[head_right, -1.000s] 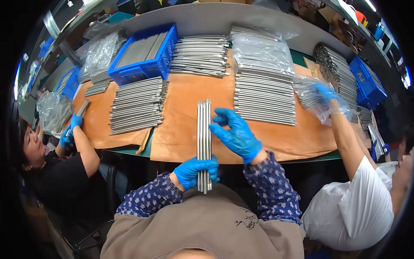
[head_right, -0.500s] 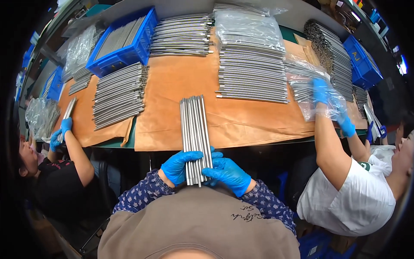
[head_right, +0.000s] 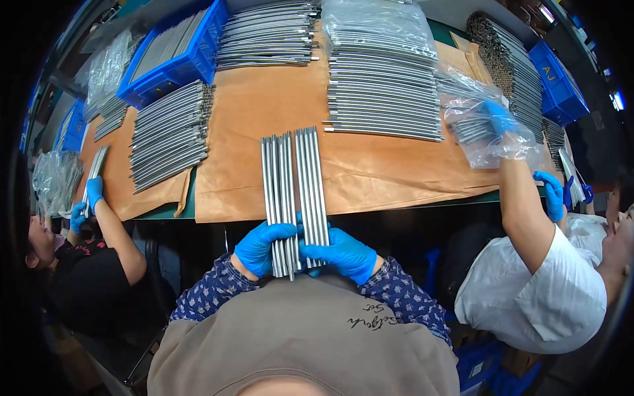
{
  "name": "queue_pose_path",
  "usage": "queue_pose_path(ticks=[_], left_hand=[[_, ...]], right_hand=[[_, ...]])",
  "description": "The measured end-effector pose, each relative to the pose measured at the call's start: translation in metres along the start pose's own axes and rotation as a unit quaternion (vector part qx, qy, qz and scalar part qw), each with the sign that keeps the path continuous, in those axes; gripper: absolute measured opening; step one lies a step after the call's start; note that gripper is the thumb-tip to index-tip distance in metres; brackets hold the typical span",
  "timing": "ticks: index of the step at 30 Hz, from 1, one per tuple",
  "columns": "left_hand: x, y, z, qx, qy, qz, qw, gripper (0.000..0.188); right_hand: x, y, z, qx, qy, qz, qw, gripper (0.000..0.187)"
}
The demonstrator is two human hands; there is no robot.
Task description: Counting and bundling metal rods into plastic bags at a factory workstation.
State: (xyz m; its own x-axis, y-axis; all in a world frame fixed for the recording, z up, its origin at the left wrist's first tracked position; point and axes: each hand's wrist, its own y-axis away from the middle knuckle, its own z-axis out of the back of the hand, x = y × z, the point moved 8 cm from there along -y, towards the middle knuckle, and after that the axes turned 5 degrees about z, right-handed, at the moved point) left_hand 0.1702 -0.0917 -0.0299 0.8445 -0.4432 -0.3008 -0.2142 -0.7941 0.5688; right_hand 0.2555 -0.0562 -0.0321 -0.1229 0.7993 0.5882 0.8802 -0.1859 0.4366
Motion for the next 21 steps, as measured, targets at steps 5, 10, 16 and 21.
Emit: queue_pose_path(ticks=[5, 10, 16, 21], left_hand=[[-0.001, -0.002, 0.001, -0.008, -0.032, -0.044, 0.998, 0.035], [-0.006, 0.002, 0.006, -0.009, 0.028, -0.022, 0.999, 0.036], [-0.015, 0.013, -0.008, 0.010, 0.034, -0.020, 0.999, 0.037], [-0.020, 0.018, -0.013, 0.046, 0.037, -0.002, 0.998, 0.037]], right_hand=[[0.010, -0.009, -0.002, -0.007, 0.097, 0.048, 0.994, 0.035], [0.006, -0.018, 0.003, -0.012, 0.082, 0.047, 0.995, 0.036], [0.002, -0.014, -0.009, 0.098, -0.149, 0.014, 0.984, 0.053], [-0.009, -0.016, 0.002, 0.150, -0.217, 0.030, 0.964, 0.066]])
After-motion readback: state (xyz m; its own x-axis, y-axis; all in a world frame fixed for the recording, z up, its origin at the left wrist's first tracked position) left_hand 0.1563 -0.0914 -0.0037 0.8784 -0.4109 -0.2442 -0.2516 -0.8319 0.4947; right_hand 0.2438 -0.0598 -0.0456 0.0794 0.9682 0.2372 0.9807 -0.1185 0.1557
